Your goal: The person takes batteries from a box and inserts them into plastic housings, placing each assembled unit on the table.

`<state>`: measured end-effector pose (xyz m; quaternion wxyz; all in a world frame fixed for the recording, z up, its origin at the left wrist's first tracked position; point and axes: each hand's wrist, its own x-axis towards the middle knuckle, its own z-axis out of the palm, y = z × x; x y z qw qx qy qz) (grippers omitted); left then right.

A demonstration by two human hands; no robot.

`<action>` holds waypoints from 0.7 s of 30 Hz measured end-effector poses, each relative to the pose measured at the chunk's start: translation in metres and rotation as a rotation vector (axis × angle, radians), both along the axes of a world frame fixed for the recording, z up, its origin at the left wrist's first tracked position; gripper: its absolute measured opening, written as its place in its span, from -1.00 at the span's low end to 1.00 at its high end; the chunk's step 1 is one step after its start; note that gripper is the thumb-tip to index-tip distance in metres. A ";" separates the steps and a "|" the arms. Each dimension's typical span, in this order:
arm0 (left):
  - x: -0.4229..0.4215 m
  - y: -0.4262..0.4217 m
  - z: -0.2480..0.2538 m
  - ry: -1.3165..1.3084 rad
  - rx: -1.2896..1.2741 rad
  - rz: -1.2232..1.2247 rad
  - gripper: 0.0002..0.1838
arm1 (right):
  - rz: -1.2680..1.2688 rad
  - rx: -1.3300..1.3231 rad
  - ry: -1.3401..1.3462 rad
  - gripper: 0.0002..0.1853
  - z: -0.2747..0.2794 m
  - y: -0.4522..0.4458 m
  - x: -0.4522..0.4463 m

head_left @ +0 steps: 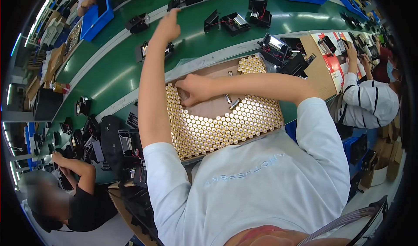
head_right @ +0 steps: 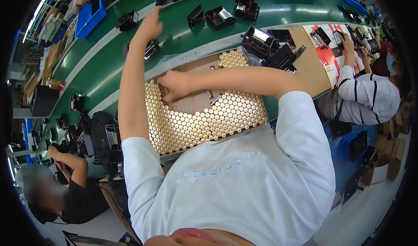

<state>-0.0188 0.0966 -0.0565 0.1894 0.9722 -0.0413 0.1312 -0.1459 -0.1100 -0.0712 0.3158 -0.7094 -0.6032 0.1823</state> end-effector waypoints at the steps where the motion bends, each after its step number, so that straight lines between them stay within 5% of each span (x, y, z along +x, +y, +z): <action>1: 0.002 -0.013 0.004 0.050 -0.079 -0.069 -0.31 | 0.003 -0.026 0.003 -0.45 -0.001 0.002 -0.002; 2: 0.003 -0.024 0.008 0.103 -0.159 -0.138 -0.30 | 0.007 -0.054 0.008 -0.47 -0.003 0.004 -0.003; 8: 0.020 -0.048 0.002 -0.116 0.581 -0.374 -0.37 | -0.005 0.000 0.059 -0.67 -0.012 0.006 -0.009; 13: 0.021 -0.036 0.013 -0.208 0.285 -0.369 -0.81 | 0.035 0.021 0.052 -0.71 -0.004 0.003 -0.004; 16: 0.019 -0.028 0.014 -0.244 0.193 -0.366 -0.76 | -0.004 -0.080 0.242 -0.74 0.021 -0.010 0.014; 20: 0.016 -0.027 0.005 0.272 -0.542 -0.122 -0.60 | -0.311 -0.039 0.255 -0.75 0.062 -0.023 0.070; 21: 0.012 -0.030 -0.003 0.174 -0.561 -0.110 -0.52 | -0.453 -0.034 0.368 -0.72 0.067 -0.024 0.089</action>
